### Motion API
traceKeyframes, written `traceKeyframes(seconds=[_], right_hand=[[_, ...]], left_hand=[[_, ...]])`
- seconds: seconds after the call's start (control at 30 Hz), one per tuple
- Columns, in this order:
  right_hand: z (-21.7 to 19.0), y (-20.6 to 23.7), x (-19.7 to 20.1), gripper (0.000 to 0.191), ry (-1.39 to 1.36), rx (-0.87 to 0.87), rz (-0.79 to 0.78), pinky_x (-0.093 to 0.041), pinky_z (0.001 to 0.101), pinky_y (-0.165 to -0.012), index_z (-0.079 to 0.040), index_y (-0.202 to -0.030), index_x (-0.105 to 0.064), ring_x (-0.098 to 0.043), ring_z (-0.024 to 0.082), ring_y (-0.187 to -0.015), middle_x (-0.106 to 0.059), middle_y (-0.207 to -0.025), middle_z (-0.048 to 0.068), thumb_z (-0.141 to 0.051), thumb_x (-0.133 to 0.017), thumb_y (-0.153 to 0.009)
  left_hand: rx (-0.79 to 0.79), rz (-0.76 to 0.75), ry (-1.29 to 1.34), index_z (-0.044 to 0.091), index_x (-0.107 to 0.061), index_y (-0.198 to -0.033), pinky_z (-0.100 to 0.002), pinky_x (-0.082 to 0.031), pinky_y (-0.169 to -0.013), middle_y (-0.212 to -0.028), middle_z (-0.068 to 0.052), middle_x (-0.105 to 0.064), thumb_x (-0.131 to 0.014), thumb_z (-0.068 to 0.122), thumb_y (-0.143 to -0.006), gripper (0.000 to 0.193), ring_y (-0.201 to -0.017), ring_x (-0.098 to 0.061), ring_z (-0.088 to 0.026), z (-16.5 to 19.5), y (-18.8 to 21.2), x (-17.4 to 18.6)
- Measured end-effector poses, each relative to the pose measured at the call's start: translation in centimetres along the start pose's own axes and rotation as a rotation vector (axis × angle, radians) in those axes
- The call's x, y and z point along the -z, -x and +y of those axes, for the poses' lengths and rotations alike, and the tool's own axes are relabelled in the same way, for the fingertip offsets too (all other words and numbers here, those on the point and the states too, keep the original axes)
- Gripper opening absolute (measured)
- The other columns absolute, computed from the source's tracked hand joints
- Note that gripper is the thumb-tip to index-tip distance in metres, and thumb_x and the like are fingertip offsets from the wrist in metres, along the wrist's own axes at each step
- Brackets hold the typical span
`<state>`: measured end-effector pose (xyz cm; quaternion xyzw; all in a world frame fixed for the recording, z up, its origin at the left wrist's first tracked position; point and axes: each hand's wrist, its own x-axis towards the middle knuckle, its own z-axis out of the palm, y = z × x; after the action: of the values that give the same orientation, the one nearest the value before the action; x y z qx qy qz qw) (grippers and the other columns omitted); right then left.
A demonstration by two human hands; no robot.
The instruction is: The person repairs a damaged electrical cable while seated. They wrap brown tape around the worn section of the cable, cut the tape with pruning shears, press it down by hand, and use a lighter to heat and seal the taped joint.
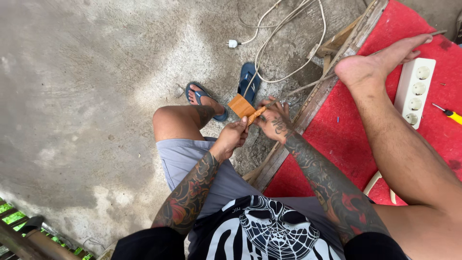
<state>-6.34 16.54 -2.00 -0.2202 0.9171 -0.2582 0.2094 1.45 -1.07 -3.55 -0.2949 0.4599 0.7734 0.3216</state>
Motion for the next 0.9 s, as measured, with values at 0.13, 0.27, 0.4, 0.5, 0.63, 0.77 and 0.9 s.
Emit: traceKeyframes(seconds=[0.13, 0.27, 0.4, 0.5, 0.63, 0.77, 0.9], right_hand=[[-1.0, -0.2, 1.4, 0.030, 0.004, 0.043, 0.032, -0.015, 0.0623, -0.117, -0.021, -0.107, -0.075, -0.033, 0.028, -0.148, -0.059, -0.132, -0.001, -0.042, -0.074, -0.086], [-1.6, 0.2, 2.1, 0.027, -0.025, 0.158, 0.061, -0.016, 0.0626, -0.116, -0.020, -0.107, -0.076, -0.032, 0.030, -0.148, -0.058, -0.134, -0.001, -0.035, -0.074, -0.084], [-1.8, 0.4, 2.9, 0.026, 0.049, 0.184, 0.057, -0.017, 0.0604, -0.113, -0.020, -0.107, -0.076, -0.032, 0.031, -0.147, -0.058, -0.134, 0.001, -0.033, -0.073, -0.085], [-2.2, 0.4, 3.3, 0.026, 0.166, 0.195, 0.073, -0.024, 0.0568, -0.115, -0.019, -0.110, -0.076, -0.043, 0.029, -0.140, -0.063, -0.132, 0.004, -0.030, -0.069, -0.088], [-3.2, 0.5, 4.6, 0.038, 0.245, -0.077, -0.312, -0.046, 0.0471, -0.105, -0.017, -0.122, -0.070, -0.064, 0.030, -0.116, -0.069, -0.120, 0.011, -0.047, -0.062, -0.101], [-4.0, 0.3, 6.9, 0.036, 0.117, -0.098, -0.062, -0.053, 0.0497, -0.081, -0.011, -0.112, -0.073, -0.070, 0.033, -0.090, -0.073, -0.100, 0.014, -0.043, -0.062, -0.098], [-5.3, -1.9, 8.9, 0.044, -0.096, -0.094, 0.004, -0.056, 0.0432, -0.068, -0.007, -0.099, -0.077, -0.071, 0.028, -0.068, -0.073, -0.077, 0.012, -0.048, -0.059, -0.099]], left_hand=[[0.070, 0.072, 0.104, 0.008, -0.065, -0.096, -0.024, -0.035, -0.040, -0.066, -0.008, -0.066, -0.034, 0.075, -0.090, 0.074, -0.040, -0.044, -0.012, 1.3, 0.8, -1.6], [0.275, 0.013, -0.025, 0.008, -0.061, -0.107, -0.029, -0.043, -0.045, -0.079, -0.012, -0.073, -0.035, 0.088, -0.079, 0.088, -0.057, -0.062, -0.019, 3.0, 1.1, -2.4], [0.301, -0.105, 0.160, 0.013, -0.062, -0.111, -0.035, -0.052, -0.052, -0.095, -0.004, -0.070, -0.042, 0.089, -0.069, 0.089, -0.070, -0.069, -0.018, 3.9, 0.5, -2.1], [0.190, -0.044, 0.228, 0.006, -0.064, -0.113, -0.030, -0.042, -0.047, -0.097, -0.004, -0.063, -0.057, 0.086, -0.079, 0.087, -0.063, -0.059, -0.012, 3.3, 0.1, -2.2], [-0.033, 0.129, 0.378, 0.010, -0.061, -0.120, -0.024, -0.025, -0.043, -0.096, -0.003, -0.055, -0.068, 0.076, -0.081, 0.077, -0.057, -0.044, -0.009, 2.6, 0.7, -2.4], [-0.239, 0.095, 0.521, 0.012, -0.052, -0.124, -0.024, -0.030, -0.044, -0.101, -0.004, -0.062, -0.071, 0.063, -0.079, 0.070, -0.061, -0.048, -0.011, 2.2, 1.9, -1.8], [-0.432, 0.069, 0.442, 0.010, -0.043, -0.133, -0.027, -0.042, -0.053, -0.105, -0.006, -0.060, -0.083, 0.040, -0.080, 0.072, -0.072, -0.055, -0.014, 1.4, 2.2, -2.0]])
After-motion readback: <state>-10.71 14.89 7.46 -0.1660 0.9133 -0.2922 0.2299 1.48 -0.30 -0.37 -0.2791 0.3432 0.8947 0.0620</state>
